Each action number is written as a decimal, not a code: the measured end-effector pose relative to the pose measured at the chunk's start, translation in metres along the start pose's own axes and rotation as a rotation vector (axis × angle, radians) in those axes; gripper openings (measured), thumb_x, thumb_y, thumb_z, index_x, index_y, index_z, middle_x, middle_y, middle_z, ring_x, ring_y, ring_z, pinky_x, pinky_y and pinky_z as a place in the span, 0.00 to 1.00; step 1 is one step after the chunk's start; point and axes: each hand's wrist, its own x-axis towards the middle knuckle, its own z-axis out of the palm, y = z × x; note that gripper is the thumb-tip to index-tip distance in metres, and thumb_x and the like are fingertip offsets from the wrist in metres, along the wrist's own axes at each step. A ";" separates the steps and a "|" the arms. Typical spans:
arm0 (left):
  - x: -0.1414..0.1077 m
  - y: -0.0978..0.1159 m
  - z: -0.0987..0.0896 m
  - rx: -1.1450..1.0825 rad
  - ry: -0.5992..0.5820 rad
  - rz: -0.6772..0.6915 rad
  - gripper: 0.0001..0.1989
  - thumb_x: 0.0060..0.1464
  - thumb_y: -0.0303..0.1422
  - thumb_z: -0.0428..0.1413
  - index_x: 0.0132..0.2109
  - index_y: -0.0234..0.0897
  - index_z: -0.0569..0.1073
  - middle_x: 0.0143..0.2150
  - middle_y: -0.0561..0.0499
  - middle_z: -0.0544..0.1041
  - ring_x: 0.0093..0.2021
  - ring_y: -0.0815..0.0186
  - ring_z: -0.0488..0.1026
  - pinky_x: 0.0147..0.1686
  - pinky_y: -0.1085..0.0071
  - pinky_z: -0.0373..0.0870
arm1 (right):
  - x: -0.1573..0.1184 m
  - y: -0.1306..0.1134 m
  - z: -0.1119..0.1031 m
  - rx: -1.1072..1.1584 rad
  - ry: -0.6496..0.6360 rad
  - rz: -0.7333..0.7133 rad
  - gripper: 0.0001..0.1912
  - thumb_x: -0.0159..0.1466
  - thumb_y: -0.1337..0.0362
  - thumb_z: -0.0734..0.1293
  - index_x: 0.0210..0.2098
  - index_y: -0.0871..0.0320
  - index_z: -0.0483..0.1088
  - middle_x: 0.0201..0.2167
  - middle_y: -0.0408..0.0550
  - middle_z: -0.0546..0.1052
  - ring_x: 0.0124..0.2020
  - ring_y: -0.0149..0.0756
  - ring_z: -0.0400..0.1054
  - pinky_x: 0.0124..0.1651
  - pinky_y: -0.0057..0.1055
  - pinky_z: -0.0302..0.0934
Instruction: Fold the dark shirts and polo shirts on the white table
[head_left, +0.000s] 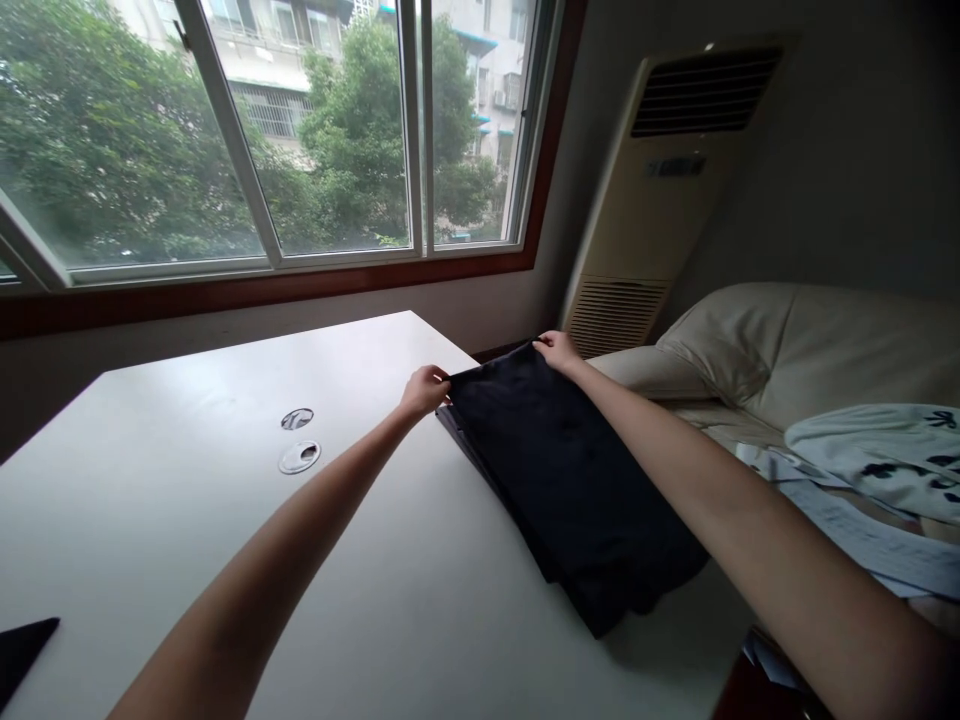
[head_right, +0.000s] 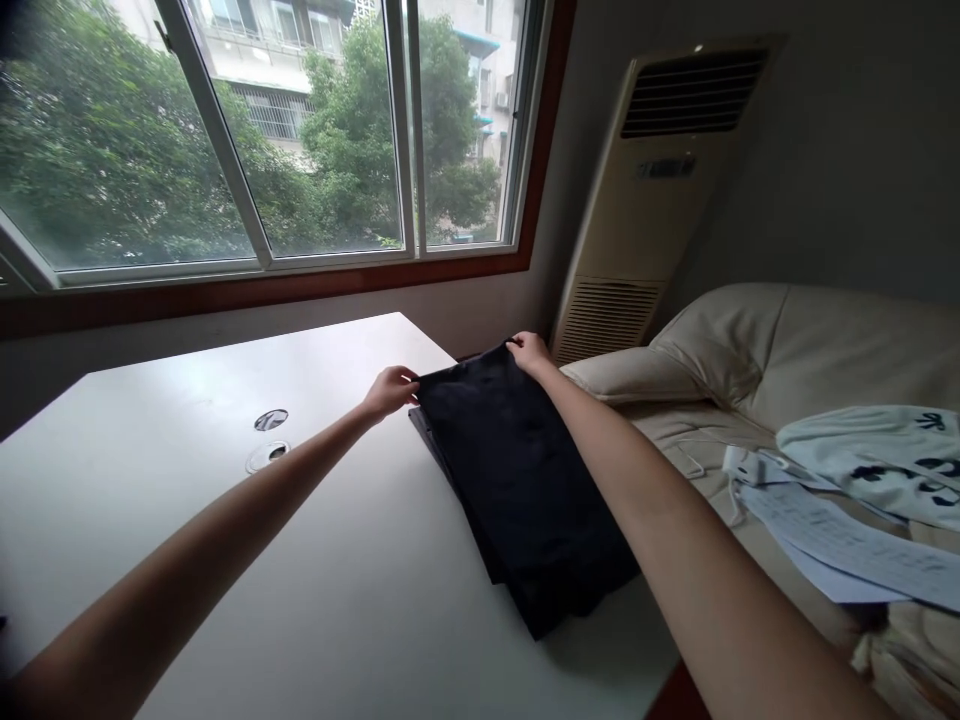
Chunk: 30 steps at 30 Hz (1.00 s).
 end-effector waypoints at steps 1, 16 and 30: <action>0.002 -0.008 0.004 0.020 -0.002 -0.014 0.09 0.54 0.25 0.53 0.43 0.30 0.73 0.31 0.46 0.78 0.29 0.64 0.78 0.30 0.72 0.71 | -0.001 0.006 0.009 -0.025 -0.016 0.015 0.04 0.58 0.66 0.66 0.29 0.59 0.70 0.30 0.48 0.76 0.31 0.35 0.67 0.38 0.31 0.61; -0.035 0.028 0.094 0.405 -0.040 0.334 0.26 0.63 0.44 0.44 0.64 0.39 0.61 0.70 0.43 0.54 0.70 0.57 0.49 0.68 0.52 0.44 | -0.054 -0.032 0.047 -0.294 -0.217 -0.342 0.16 0.65 0.64 0.59 0.50 0.59 0.70 0.51 0.54 0.74 0.53 0.44 0.67 0.58 0.40 0.58; -0.062 0.002 0.088 0.379 -0.042 0.108 0.39 0.60 0.56 0.40 0.68 0.35 0.54 0.71 0.33 0.49 0.71 0.47 0.43 0.67 0.48 0.40 | -0.068 -0.001 0.031 -0.274 -0.328 -0.020 0.25 0.66 0.50 0.55 0.49 0.57 0.74 0.52 0.57 0.75 0.56 0.49 0.67 0.60 0.46 0.58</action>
